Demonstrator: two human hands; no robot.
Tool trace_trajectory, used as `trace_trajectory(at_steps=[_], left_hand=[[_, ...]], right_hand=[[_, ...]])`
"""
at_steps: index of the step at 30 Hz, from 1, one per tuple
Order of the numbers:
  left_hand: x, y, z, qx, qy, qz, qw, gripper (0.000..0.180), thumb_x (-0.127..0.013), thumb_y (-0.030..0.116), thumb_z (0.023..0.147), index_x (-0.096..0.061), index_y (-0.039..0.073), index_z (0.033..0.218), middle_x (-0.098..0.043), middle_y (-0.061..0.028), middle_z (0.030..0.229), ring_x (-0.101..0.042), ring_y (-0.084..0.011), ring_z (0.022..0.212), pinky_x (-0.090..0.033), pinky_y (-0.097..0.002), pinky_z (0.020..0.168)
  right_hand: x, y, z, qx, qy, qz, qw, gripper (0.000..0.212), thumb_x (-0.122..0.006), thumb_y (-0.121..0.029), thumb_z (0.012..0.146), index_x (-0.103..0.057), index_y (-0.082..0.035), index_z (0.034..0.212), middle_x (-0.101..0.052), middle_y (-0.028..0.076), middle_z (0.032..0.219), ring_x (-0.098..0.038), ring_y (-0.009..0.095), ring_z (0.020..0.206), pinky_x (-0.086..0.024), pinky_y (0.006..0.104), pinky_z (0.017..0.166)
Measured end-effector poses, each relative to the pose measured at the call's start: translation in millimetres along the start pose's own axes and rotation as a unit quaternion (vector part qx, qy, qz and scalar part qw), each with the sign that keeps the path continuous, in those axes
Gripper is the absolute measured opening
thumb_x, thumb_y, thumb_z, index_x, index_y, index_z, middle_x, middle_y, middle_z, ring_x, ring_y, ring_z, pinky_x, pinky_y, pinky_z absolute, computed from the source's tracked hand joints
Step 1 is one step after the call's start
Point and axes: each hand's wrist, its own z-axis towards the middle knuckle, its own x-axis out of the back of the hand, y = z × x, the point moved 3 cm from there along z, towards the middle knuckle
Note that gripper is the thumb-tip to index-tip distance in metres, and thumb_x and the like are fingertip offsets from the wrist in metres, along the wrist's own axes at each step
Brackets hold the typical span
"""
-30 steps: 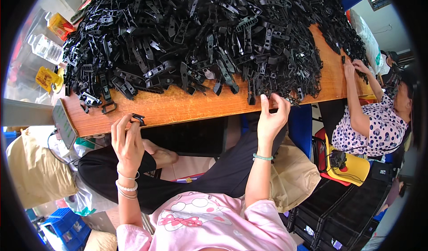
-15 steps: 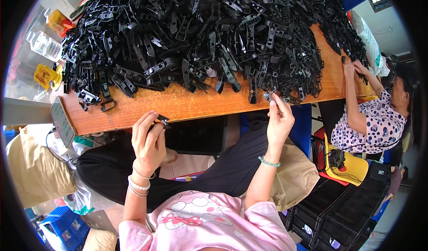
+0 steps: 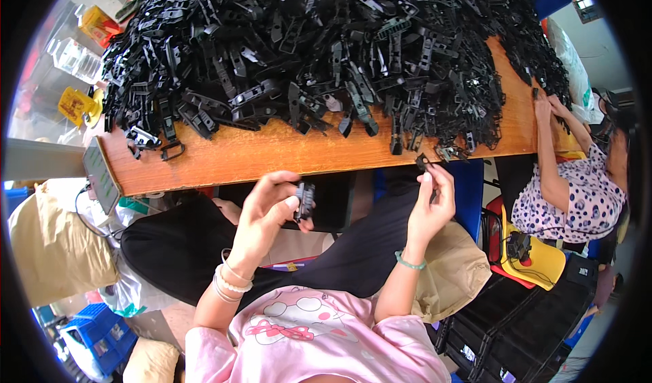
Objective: The person assembles black plastic components by picking up pieces from the table and fitting them together by hand.
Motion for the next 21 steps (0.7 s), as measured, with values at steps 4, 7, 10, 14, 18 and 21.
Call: trace_trajectory(at_steps=[4, 7, 10, 14, 18, 21], left_hand=[[-1, -13, 7, 0.153, -0.099, -0.120, 0.976, 0.038, -0.050, 0.010, 0.090, -0.047, -0.014, 0.119, -0.057, -0.0120, 0.085, -0.060, -0.0218, 0.068, -0.052, -0.0300, 0.051], [-6, -16, 4, 0.194, -0.134, -0.126, 0.964, 0.040, -0.048, 0.014, 0.094, -0.049, -0.017, 0.118, -0.062, -0.0152, 0.087, -0.061, -0.0192, 0.058, -0.051, -0.0270, 0.047], [-4, -16, 3, 0.222, -0.134, -0.112, 0.959, 0.037, -0.047, 0.015, 0.096, -0.052, -0.015, 0.117, -0.063, -0.0172, 0.082, -0.060, -0.0201, 0.051, -0.050, -0.0272, 0.046], [-1, -19, 2, 0.240, -0.155, -0.095, 0.954, 0.036, -0.045, 0.016, 0.098, -0.055, -0.013, 0.116, -0.062, -0.0171, 0.077, -0.058, -0.0206, 0.047, -0.046, -0.0269, 0.041], [-23, -17, 11, 0.243, -0.181, -0.052, 0.952, 0.027, -0.045, 0.012, 0.096, -0.059, -0.012, 0.097, -0.062, -0.0154, 0.071, -0.056, -0.0187, 0.041, -0.042, -0.0254, 0.036], [-57, -23, 49, -0.014, -0.119, 0.242, 0.963, 0.020, -0.053, 0.010, 0.093, -0.062, -0.007, 0.096, -0.058, -0.0040, 0.071, -0.052, -0.0080, 0.048, -0.042, -0.0210, 0.046]], right_hand=[[-14, -49, -18, 0.049, -0.236, 0.152, 0.959, 0.009, -0.067, 0.001, 0.075, -0.069, -0.001, 0.084, -0.064, 0.013, 0.106, -0.058, 0.023, 0.094, -0.046, 0.0292, 0.071], [-32, -62, -28, 0.112, -0.365, 0.192, 0.904, 0.014, -0.071, -0.006, 0.071, -0.072, -0.007, 0.086, -0.063, 0.010, 0.113, -0.055, 0.028, 0.104, -0.046, 0.0354, 0.079], [-37, -62, -28, 0.127, -0.399, 0.192, 0.888, 0.017, -0.071, -0.009, 0.072, -0.072, -0.009, 0.089, -0.062, 0.010, 0.117, -0.055, 0.030, 0.106, -0.044, 0.0385, 0.087], [-38, -69, -29, 0.142, -0.468, 0.193, 0.850, 0.018, -0.072, -0.009, 0.072, -0.072, -0.007, 0.090, -0.060, 0.011, 0.120, -0.054, 0.032, 0.108, -0.043, 0.0412, 0.091], [-27, -51, -34, 0.049, -0.412, 0.284, 0.864, 0.016, -0.070, -0.012, 0.074, -0.069, -0.002, 0.087, -0.066, 0.014, 0.106, -0.060, 0.031, 0.099, -0.047, 0.0384, 0.085], [-8, -20, -34, -0.044, -0.159, 0.372, 0.913, 0.022, -0.068, -0.017, 0.079, -0.061, 0.004, 0.075, -0.065, 0.018, 0.084, -0.059, 0.025, 0.075, -0.048, 0.0331, 0.067]])
